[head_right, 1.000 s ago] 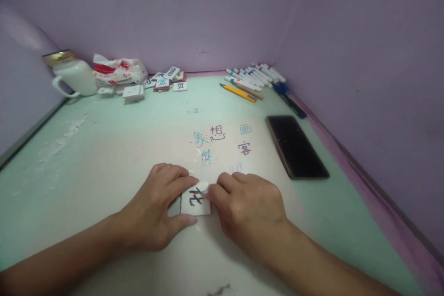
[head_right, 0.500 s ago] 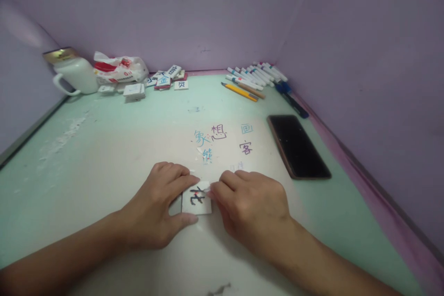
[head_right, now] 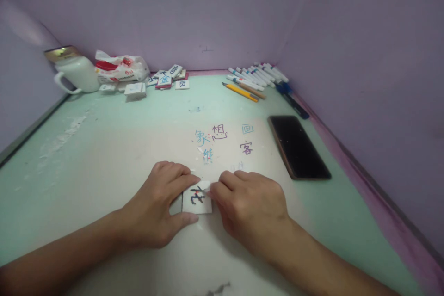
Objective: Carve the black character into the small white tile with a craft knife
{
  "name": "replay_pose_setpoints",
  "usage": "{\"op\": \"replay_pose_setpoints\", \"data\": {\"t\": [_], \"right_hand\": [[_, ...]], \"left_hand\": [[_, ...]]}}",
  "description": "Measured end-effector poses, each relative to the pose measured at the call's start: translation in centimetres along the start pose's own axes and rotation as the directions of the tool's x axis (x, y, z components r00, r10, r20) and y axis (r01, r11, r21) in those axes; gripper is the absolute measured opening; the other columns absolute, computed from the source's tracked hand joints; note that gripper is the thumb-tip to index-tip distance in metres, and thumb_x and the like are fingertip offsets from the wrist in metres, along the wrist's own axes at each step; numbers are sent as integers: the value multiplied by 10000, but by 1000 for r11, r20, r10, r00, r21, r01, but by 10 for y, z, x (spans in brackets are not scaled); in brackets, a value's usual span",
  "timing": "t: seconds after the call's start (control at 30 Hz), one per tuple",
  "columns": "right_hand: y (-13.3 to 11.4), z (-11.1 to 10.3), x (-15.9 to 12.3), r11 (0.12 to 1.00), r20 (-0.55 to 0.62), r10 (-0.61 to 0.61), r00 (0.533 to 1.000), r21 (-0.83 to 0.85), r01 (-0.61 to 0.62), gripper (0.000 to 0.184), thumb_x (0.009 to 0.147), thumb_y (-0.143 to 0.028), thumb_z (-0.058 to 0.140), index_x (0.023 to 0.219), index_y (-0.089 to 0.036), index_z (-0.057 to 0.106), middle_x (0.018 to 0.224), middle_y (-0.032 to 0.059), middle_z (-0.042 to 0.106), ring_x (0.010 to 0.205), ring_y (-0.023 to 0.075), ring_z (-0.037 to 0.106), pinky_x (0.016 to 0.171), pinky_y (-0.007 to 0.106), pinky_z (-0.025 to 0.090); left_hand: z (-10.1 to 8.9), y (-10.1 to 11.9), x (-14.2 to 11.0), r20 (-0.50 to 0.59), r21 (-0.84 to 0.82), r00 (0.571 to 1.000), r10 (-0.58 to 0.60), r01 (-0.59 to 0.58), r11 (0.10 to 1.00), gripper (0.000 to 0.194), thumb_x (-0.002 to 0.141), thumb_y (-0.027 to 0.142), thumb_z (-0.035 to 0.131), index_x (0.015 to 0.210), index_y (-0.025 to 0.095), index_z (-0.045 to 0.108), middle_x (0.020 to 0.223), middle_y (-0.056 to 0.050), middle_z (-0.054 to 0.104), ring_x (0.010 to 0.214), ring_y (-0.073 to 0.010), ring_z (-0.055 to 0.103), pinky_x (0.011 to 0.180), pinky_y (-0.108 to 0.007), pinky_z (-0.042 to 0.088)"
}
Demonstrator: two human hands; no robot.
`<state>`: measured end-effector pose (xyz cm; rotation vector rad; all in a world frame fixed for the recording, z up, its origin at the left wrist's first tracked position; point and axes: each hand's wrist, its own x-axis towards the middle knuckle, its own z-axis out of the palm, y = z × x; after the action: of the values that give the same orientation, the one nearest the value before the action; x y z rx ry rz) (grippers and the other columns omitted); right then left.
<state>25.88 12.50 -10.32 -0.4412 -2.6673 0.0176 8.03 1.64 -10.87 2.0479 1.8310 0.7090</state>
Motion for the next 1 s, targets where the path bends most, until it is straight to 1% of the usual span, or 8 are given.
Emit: {"op": "replay_pose_setpoints", "data": {"t": [0.33, 0.47, 0.7, 0.83, 1.0], "right_hand": [[0, 0, 1, 1000, 3, -9, 1000, 11, 9, 227, 869, -174, 500, 706, -217, 652, 598, -31, 594, 526, 117, 484, 501, 307, 215], [-1, -2, 1, 1000, 39, -18, 999, 17, 17, 214, 867, -159, 495, 739, -214, 658, 617, -22, 602, 537, 116, 479, 507, 307, 208], [-1, -2, 3, 1000, 36, -11, 999, 26, 10, 243, 860, -164, 487, 657, -207, 613, 571, -26, 558, 512, 118, 437, 500, 309, 187], [-1, -3, 7, 998, 82, -40, 996, 60, 35, 243, 854, -164, 479, 654, -205, 611, 582, -26, 558, 494, 110, 406, 488, 301, 167], [1, -5, 10, 997, 136, -59, 989, 56, 52, 220, 825, -150, 491, 636, -200, 593, 564, -31, 538, 464, 100, 368, 481, 303, 127]], "left_hand": [[-1, 0, 0, 16, 8, 1000, -14, 14, 1000, 403, 665, 254, 700, 1030, 140, 575, 952, -85, 545, 883, -235, 476, 832, -439, 336], [-1, 1, 0, 23, 5, 1000, -16, 16, 1000, 390, 670, 247, 691, 1026, 139, 574, 948, -90, 545, 881, -239, 477, 826, -442, 338], [-2, 1, 0, 28, 0, 1000, -14, 14, 1000, 390, 668, 246, 692, 1024, 133, 578, 948, -94, 544, 879, -242, 476, 823, -450, 338], [-2, 1, -1, 34, -6, 999, -17, 18, 1000, 389, 670, 240, 686, 1029, 135, 579, 944, -88, 541, 880, -239, 476, 831, -449, 336], [-2, 2, -1, 31, -8, 999, -34, 34, 999, 379, 664, 237, 683, 1019, 152, 581, 946, -82, 547, 886, -236, 483, 842, -444, 336]]}}
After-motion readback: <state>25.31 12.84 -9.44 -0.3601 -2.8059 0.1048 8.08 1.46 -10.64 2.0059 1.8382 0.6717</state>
